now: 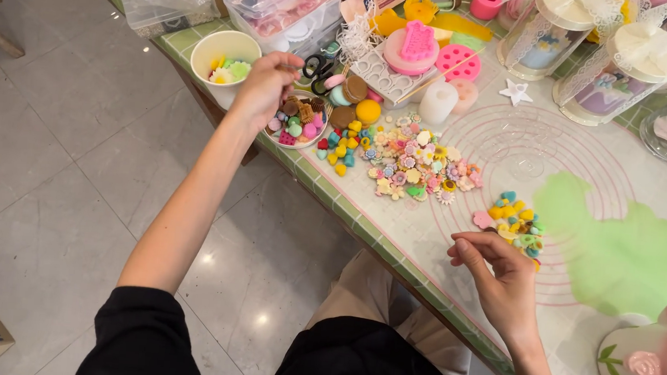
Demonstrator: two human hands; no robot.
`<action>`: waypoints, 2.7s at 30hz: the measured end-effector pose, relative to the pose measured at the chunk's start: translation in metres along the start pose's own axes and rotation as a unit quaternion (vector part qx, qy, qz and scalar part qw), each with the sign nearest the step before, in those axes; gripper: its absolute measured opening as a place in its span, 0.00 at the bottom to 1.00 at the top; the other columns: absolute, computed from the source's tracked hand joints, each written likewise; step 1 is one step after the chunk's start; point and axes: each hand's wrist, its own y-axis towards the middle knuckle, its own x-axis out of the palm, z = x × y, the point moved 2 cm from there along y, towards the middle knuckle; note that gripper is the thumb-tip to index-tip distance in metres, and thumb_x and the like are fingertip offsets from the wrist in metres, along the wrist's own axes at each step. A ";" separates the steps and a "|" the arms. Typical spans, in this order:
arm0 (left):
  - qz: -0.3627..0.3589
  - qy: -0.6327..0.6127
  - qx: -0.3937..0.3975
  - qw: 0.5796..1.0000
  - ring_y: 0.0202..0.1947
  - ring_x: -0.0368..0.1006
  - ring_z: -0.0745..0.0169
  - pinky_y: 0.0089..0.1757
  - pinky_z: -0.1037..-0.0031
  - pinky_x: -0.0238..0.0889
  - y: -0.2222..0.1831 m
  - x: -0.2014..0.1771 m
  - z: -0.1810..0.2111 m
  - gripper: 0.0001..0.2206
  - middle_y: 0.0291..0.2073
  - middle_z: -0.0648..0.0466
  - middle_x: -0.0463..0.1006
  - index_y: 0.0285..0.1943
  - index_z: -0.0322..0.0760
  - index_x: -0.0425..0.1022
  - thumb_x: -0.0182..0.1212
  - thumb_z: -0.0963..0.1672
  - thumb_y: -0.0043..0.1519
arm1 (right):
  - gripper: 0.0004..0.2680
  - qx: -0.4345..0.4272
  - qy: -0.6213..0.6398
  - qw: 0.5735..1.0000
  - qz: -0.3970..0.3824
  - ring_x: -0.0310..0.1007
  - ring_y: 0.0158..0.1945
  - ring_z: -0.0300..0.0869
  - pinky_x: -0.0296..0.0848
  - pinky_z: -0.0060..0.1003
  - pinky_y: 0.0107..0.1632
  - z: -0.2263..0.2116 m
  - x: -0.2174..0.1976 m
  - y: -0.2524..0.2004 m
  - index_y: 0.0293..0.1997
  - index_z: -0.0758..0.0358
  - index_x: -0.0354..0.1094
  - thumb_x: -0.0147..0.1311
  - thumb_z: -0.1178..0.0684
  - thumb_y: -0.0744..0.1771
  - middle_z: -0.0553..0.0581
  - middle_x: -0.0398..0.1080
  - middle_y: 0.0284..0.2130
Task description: Sorting and organizing small decorative wax pieces on a workbench in a candle studio.
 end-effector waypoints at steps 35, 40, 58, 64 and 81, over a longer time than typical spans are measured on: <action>-0.018 0.387 0.177 0.905 0.28 0.78 0.65 0.32 0.71 0.70 -0.045 0.016 0.026 0.12 0.38 0.47 0.85 0.51 0.33 0.81 0.53 0.39 0.65 | 0.07 0.006 0.047 0.992 0.118 0.77 0.40 0.37 0.77 0.32 0.48 0.037 -0.056 -0.045 0.51 0.73 0.72 0.52 0.59 0.71 0.57 0.77 0.36; -0.010 0.469 0.179 0.865 0.22 0.75 0.55 0.33 0.67 0.68 -0.066 0.035 0.044 0.12 0.34 0.43 0.83 0.53 0.33 0.82 0.53 0.39 0.66 | 0.08 0.022 0.030 0.994 0.107 0.77 0.40 0.36 0.75 0.30 0.47 0.037 -0.058 -0.060 0.51 0.72 0.73 0.49 0.57 0.72 0.55 0.78 0.35; -0.321 0.437 0.405 0.737 0.46 0.74 0.45 0.48 0.60 0.69 -0.176 0.299 -0.056 0.15 0.42 0.46 0.77 0.47 0.30 0.76 0.58 0.33 0.50 | 0.08 0.079 0.063 0.986 0.130 0.74 0.36 0.34 0.73 0.28 0.41 0.058 -0.067 -0.074 0.48 0.71 0.75 0.53 0.57 0.70 0.55 0.77 0.32; -0.311 0.404 0.388 0.768 0.47 0.75 0.47 0.47 0.61 0.70 -0.162 0.292 -0.055 0.13 0.45 0.45 0.78 0.50 0.29 0.75 0.59 0.33 0.56 | 0.08 0.074 0.066 0.987 0.129 0.74 0.36 0.34 0.74 0.28 0.42 0.056 -0.066 -0.074 0.47 0.71 0.75 0.53 0.56 0.70 0.54 0.77 0.32; -0.336 0.380 0.382 0.772 0.47 0.74 0.51 0.51 0.60 0.65 -0.178 0.304 -0.048 0.11 0.41 0.50 0.78 0.44 0.35 0.78 0.66 0.36 0.52 | 0.07 0.070 0.086 0.987 0.113 0.73 0.36 0.33 0.72 0.28 0.42 0.065 -0.062 -0.076 0.48 0.71 0.74 0.54 0.58 0.70 0.55 0.77 0.32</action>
